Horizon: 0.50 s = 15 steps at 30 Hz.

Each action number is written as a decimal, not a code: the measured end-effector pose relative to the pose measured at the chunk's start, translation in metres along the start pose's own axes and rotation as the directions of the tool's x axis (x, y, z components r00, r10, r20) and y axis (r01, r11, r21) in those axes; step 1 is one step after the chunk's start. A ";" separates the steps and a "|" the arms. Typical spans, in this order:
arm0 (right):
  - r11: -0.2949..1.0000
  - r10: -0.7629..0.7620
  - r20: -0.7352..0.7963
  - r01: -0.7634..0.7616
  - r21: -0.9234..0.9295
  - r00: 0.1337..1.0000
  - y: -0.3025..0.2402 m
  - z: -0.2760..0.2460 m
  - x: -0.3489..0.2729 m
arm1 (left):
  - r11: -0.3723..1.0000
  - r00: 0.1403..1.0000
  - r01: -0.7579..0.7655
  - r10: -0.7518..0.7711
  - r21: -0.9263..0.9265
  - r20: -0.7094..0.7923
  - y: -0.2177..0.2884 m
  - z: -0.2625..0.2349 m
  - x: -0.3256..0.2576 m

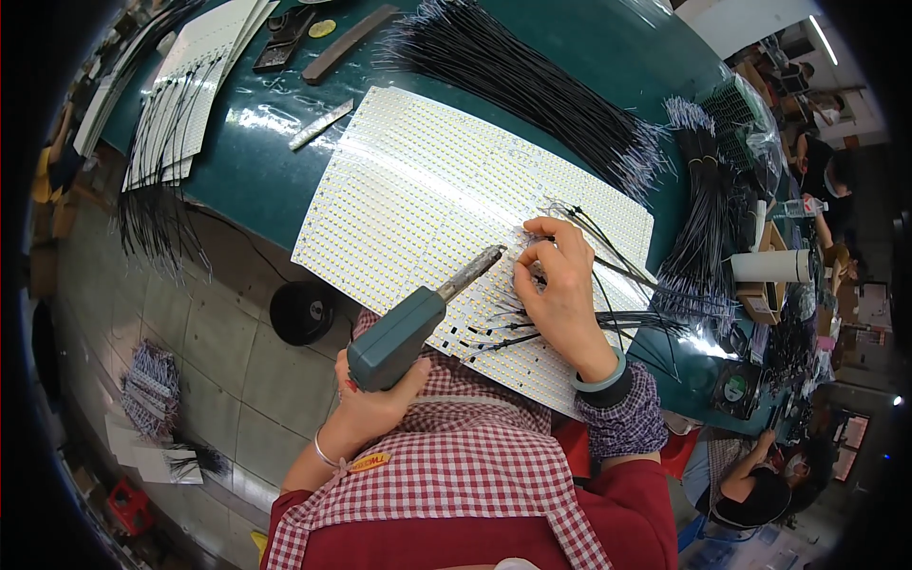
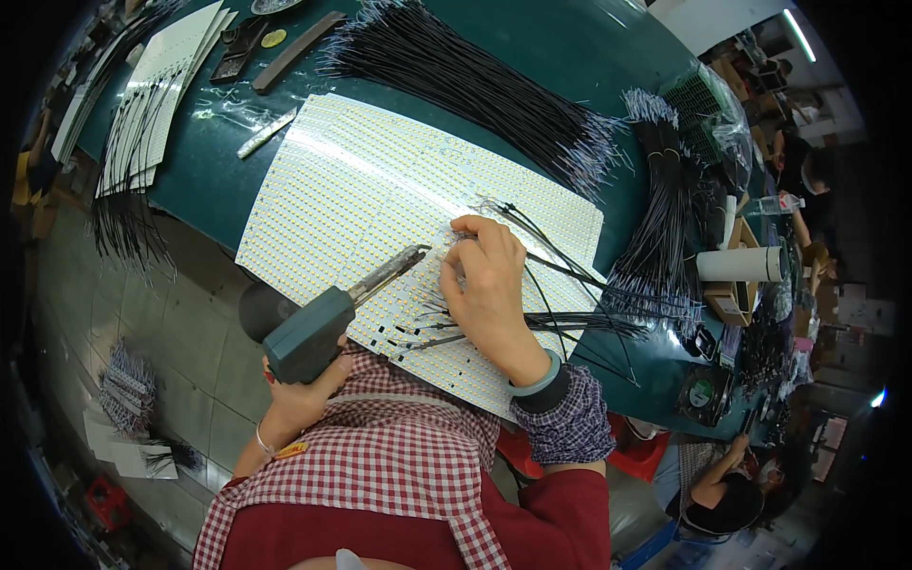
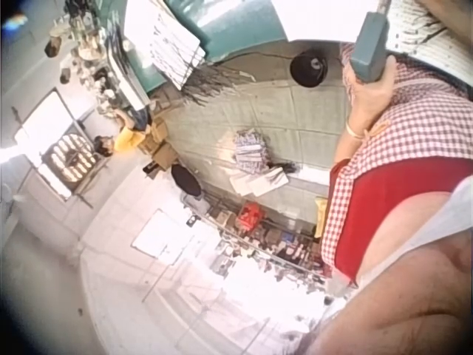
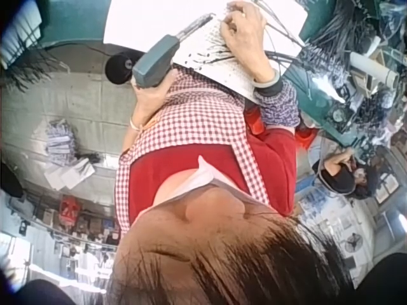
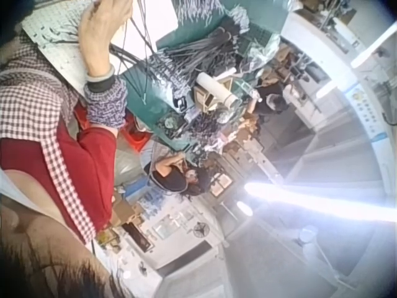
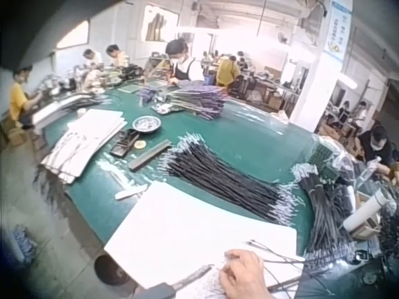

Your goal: The person attaches wires to an LED panel using a soldering iron.

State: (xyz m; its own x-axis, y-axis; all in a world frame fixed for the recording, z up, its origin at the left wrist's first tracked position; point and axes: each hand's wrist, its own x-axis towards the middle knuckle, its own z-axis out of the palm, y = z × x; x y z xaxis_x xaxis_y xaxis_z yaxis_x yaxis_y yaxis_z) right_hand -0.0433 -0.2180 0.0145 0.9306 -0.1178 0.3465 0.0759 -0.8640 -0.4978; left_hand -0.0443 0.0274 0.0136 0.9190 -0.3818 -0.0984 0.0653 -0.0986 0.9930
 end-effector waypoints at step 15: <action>0.999 0.024 0.060 -0.026 0.045 0.998 0.008 -0.008 0.007 | 0.985 0.994 0.093 -0.100 -0.147 -0.043 -0.004 -0.003 -0.002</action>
State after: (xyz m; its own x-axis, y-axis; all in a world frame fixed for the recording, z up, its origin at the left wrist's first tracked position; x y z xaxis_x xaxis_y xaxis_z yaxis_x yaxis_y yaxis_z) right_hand -0.0387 -0.2294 0.0193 0.9519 -0.1088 0.2863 0.0675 -0.8374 -0.5424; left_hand -0.0451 0.0313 0.0098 0.9237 -0.3300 -0.1946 0.2070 0.0025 0.9783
